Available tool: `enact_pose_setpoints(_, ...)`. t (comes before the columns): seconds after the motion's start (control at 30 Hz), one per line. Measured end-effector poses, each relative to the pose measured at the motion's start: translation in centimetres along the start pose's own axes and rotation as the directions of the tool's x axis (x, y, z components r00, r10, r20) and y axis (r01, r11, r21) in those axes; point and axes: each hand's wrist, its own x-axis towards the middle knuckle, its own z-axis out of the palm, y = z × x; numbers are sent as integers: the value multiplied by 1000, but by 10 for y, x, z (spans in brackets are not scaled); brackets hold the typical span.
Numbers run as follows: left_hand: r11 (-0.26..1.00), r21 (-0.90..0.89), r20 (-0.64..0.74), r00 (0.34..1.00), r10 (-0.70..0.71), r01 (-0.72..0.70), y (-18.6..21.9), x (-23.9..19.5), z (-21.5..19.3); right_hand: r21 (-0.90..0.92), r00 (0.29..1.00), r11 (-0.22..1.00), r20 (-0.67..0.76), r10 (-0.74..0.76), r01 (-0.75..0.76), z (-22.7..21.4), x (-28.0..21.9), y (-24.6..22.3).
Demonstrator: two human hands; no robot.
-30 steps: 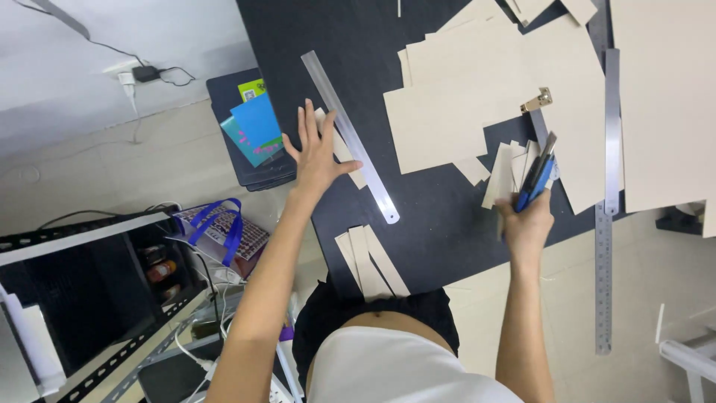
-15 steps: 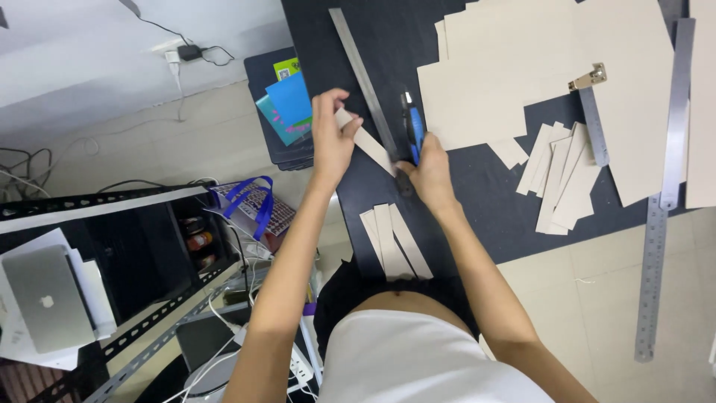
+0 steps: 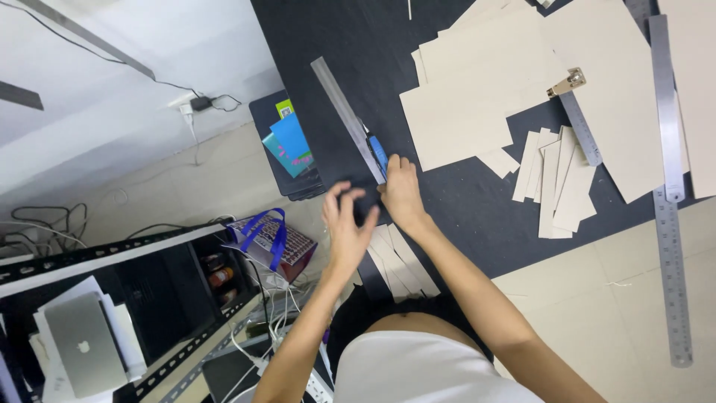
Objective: Measuring and cutting cardboard sheets into specific sizes using a ruler and a utility knife.
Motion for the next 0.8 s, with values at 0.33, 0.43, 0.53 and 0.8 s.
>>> enact_pose_setpoints(0.33, 938, 132, 340, 903, 262, -321, 19, 190, 124, 154, 995, 984, -34, 95, -89, -21, -66, 48)
enact_pose_setpoints(0.43, 907, 325, 622, 783, 9, -269, 30, 208, 146, 156, 980, 969, -18, 198, -193, -50, -101, 74)
enact_pose_setpoints(0.53, 854, 393, 547, 833, 83, -342, 21, 214, 149, 277, 948, 910, 7, 318, -307, -72, -135, 108)
enact_pose_setpoints(0.8, 983, -152, 105, 988, 116, -100, -61, 215, 69, 452, 830, 785, -154, 536, -423, -109, -180, 190)
